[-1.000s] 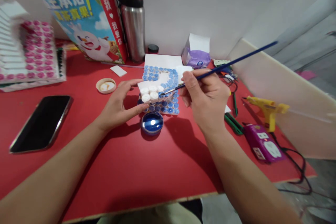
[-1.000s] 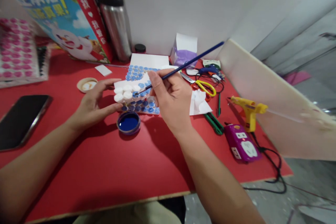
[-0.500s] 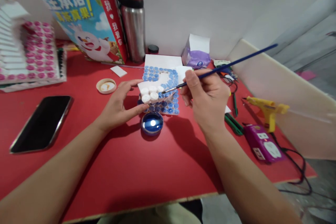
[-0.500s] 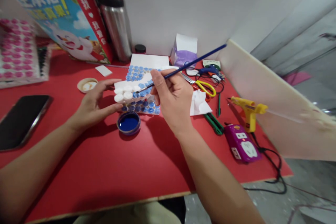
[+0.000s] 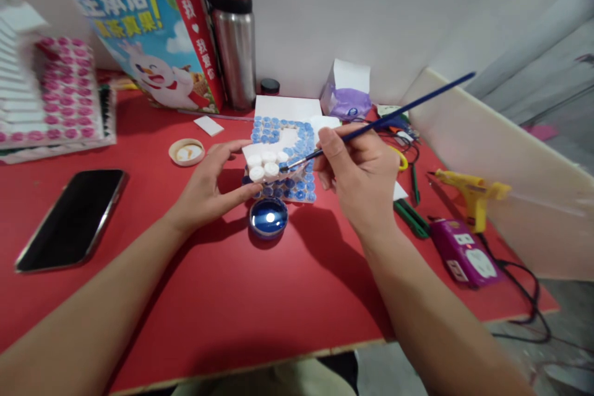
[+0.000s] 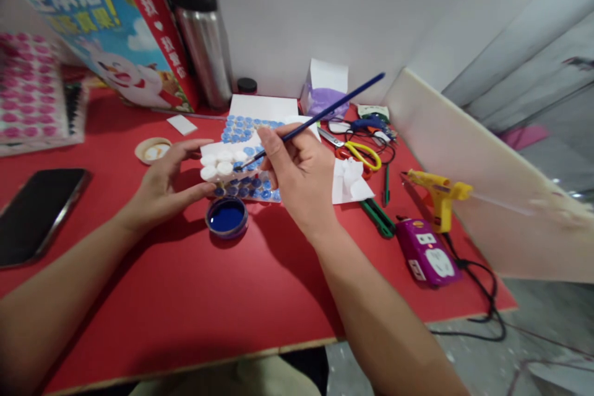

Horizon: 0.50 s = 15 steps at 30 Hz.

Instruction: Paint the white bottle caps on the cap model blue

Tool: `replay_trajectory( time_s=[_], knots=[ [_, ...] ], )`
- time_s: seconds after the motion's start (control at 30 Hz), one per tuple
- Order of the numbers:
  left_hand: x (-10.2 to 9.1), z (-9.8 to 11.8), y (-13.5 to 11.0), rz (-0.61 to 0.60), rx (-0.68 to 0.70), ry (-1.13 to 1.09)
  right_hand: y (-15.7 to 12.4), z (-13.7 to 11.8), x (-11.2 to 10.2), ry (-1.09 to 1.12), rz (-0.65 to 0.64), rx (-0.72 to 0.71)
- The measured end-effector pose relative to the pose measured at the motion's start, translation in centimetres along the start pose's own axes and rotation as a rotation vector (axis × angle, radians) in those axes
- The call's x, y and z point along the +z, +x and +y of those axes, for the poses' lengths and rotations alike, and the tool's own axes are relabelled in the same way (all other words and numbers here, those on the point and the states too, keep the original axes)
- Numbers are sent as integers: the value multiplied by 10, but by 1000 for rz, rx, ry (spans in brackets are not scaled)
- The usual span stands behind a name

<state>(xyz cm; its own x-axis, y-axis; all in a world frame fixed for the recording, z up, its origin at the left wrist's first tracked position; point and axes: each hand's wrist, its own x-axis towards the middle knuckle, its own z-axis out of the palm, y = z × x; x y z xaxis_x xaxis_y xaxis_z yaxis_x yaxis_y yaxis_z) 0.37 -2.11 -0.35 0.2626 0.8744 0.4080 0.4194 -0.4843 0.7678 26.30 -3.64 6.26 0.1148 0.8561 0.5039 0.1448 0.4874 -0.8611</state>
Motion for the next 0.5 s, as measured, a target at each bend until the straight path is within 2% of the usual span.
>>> replay_trajectory(
  time_s=[0.17, 0.5],
  knots=[
    [0, -1, 0, 3, 9, 6, 3, 3, -5, -67, 63, -13],
    [0, -1, 0, 1, 4, 9, 3, 7, -5, -67, 61, 8]
  ],
)
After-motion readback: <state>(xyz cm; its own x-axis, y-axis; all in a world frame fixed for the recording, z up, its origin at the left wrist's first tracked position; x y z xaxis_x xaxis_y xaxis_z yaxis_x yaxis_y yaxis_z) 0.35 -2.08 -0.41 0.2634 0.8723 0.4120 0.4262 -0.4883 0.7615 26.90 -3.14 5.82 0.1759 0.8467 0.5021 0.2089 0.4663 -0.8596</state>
